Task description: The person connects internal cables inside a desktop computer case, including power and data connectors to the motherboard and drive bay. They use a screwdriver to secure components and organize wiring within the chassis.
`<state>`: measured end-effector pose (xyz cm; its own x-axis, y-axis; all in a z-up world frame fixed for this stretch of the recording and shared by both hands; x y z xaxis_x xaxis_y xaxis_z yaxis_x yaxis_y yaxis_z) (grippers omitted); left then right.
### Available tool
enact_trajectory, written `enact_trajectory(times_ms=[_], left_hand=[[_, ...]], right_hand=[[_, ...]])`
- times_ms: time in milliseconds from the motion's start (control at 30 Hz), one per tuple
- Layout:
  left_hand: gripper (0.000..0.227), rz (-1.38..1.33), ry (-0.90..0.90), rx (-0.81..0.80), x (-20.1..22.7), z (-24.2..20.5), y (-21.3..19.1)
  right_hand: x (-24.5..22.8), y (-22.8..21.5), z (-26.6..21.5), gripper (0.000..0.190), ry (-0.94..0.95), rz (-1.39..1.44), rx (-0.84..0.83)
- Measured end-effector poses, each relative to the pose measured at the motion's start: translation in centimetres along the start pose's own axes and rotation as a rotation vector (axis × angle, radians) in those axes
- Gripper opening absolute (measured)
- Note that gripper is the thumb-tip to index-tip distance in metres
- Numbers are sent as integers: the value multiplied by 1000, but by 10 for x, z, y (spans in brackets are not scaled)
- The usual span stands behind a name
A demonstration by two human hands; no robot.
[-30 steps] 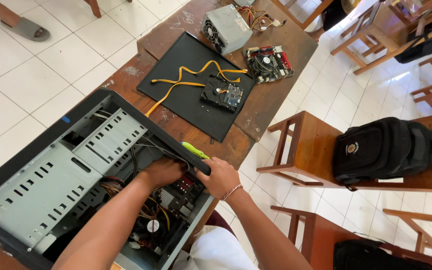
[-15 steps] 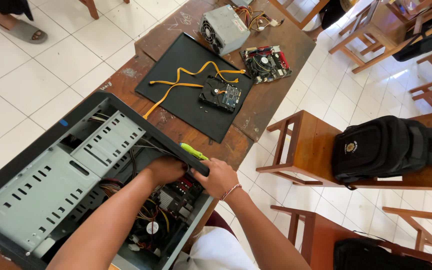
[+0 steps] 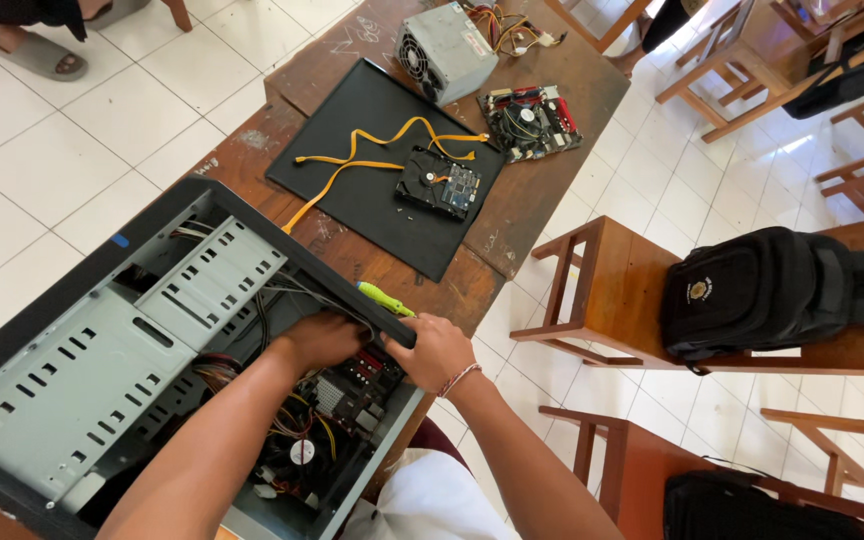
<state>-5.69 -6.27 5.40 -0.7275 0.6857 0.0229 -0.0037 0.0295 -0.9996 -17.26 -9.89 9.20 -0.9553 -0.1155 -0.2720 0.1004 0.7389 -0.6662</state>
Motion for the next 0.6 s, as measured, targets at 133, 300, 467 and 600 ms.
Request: enact_trajectory(times_ms=[133, 300, 467, 600], left_hand=[[16, -48, 50, 2, 3, -1, 10], [16, -97, 31, -42, 3, -1, -14], [19, -138, -30, -88, -7, 3, 24], [17, -249, -138, -108, -14, -2, 23]], right_hand=[[-2, 0, 0, 47, 2, -2, -1], [-3, 2, 2, 47, 7, -15, -9], [-2, 1, 3, 48, 13, -17, -18], [-3, 2, 2, 46, 1, -25, -25]])
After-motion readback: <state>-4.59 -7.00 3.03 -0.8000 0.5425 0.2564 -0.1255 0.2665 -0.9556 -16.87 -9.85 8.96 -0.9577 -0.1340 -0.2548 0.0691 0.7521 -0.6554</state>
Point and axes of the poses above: each hand's wrist, its own z-axis towards the middle knuckle, its own y-axis out of the palm, x = y × z, the point moved 9 cm from there along z, towards the middle knuckle, and after that the axes turned 11 degrees about -x, right-handed, at the moved point
